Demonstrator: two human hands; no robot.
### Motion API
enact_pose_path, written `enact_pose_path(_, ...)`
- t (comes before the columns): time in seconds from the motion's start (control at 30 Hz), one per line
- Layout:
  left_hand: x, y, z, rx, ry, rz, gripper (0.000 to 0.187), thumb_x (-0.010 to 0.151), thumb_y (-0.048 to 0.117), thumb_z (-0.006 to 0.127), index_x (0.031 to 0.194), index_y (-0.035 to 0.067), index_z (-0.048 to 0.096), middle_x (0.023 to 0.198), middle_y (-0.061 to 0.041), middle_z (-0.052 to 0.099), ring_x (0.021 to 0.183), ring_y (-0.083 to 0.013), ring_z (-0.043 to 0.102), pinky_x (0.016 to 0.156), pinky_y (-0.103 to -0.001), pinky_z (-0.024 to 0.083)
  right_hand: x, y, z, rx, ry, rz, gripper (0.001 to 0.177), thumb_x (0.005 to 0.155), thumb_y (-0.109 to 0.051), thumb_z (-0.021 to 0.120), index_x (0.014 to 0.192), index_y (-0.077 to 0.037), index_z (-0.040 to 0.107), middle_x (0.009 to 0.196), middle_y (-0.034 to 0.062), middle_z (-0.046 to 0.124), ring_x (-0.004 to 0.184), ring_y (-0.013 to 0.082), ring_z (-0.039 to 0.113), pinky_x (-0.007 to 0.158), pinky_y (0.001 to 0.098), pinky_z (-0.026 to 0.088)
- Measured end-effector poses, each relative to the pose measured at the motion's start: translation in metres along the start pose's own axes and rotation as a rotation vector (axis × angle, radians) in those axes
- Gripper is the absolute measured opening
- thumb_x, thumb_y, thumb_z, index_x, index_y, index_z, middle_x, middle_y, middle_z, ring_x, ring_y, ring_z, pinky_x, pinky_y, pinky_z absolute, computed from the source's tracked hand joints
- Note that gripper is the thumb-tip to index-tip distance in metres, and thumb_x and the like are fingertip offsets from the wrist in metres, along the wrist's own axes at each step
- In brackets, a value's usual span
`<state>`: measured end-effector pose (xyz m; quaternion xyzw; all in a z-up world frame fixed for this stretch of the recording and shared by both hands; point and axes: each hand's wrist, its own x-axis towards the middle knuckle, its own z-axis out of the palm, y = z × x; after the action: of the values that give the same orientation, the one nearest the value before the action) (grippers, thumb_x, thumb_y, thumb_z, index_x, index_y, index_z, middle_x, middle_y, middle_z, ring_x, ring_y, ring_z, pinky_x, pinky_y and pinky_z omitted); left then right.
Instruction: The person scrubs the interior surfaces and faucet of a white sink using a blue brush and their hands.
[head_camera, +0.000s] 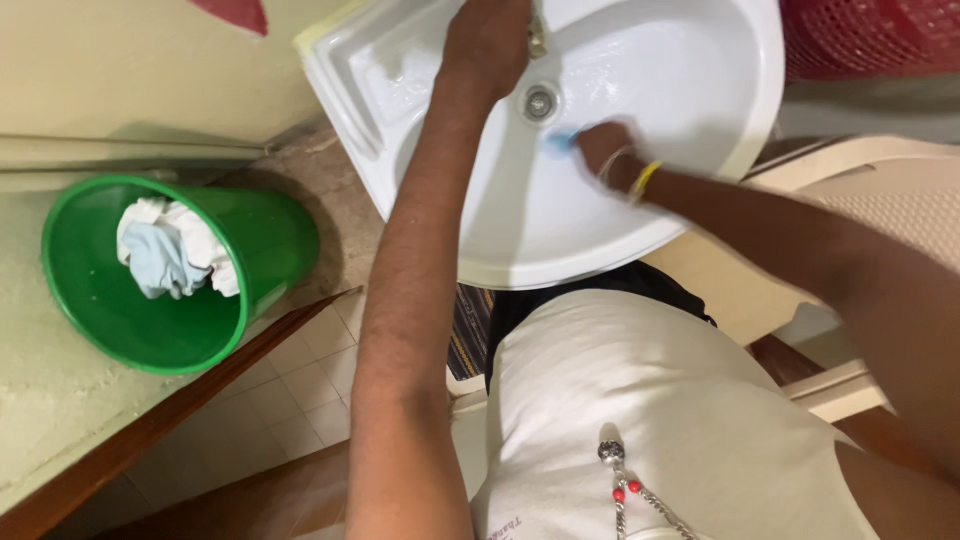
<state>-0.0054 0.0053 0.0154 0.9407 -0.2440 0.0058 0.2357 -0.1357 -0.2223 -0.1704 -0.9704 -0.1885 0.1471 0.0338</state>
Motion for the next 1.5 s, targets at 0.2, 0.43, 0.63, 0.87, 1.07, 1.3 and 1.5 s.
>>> enact_pose_path(0.2,0.002,0.004,-0.001,-0.008,-0.069,-0.057,0.010,0.089,0.001,0.054,0.095,0.003,0.063,0.094,-0.021,0.071,0.088,-0.0425,0.068,0.075,-0.052,0.054,0.045,0.141,-0.052,-0.536,0.042,-0.028,0.013,0.094,-0.024,0.067,0.090,-0.015,0.076,0.075,0.0043,0.073,0.072,0.0207,0.070,0.069,0.0403,0.045)
enact_pose_path(0.43,0.001,-0.001,0.003,0.011,-0.047,-0.061,0.015,0.089,0.008,0.055,0.097,0.005,0.067,0.097,-0.021,0.072,0.090,-0.0432,0.068,0.075,-0.053,0.054,0.102,0.004,-0.019,-0.245,0.004,-0.158,0.028,0.103,-0.034,0.060,0.112,-0.013,0.075,0.083,0.0076,0.076,0.076,0.0259,0.074,0.066,0.0401,0.055)
enact_pose_path(0.63,0.000,0.004,-0.007,-0.018,-0.065,-0.083,0.016,0.088,0.006,0.055,0.099,0.004,0.067,0.097,-0.023,0.072,0.089,-0.0442,0.068,0.075,-0.053,0.054,0.074,-0.179,-0.043,0.201,-0.231,-0.268,0.026,0.100,-0.030,0.053,0.103,-0.014,0.074,0.086,0.0109,0.074,0.080,0.0324,0.072,0.070,0.0485,0.055)
enact_pose_path(0.87,-0.002,0.019,-0.028,0.000,-0.167,-0.145,0.014,0.096,0.000,0.055,0.107,0.002,0.063,0.112,-0.021,0.070,0.108,-0.0408,0.066,0.092,-0.050,0.054,-0.025,-0.058,-0.055,-0.036,-0.643,-0.287,0.021,0.100,-0.032,0.057,0.108,-0.020,0.072,0.089,0.0074,0.076,0.081,0.0272,0.075,0.077,0.0465,0.058)
enact_pose_path(1.07,0.003,0.023,-0.031,0.002,-0.203,-0.093,0.050,0.084,-0.013,0.054,0.132,0.000,0.056,0.131,-0.019,0.065,0.129,-0.0397,0.055,0.102,-0.047,0.052,0.000,0.029,-0.044,-0.093,-0.273,0.088,0.021,0.097,-0.018,0.059,0.105,-0.016,0.079,0.088,0.0106,0.079,0.082,0.0283,0.077,0.071,0.0445,0.059)
enact_pose_path(1.3,0.004,0.015,-0.019,0.168,-0.224,-0.074,0.060,0.089,-0.008,0.055,0.147,-0.005,0.044,0.163,-0.021,0.030,0.148,-0.0384,0.035,0.113,-0.043,0.044,-0.025,-0.085,-0.012,0.224,-0.120,-0.096,0.023,0.095,-0.020,0.056,0.101,-0.016,0.078,0.096,0.0125,0.077,0.091,0.0316,0.074,0.082,0.0463,0.057)
enact_pose_path(1.5,0.007,0.017,-0.021,0.223,-0.203,-0.063,0.061,0.090,-0.010,0.053,0.150,-0.003,0.044,0.163,-0.020,0.030,0.148,-0.0360,0.034,0.115,-0.044,0.042,0.071,0.018,-0.012,0.440,-0.277,0.459,0.051,0.111,-0.048,0.049,0.097,-0.006,0.076,0.082,0.0137,0.069,0.073,0.0289,0.065,0.061,0.0405,0.049)
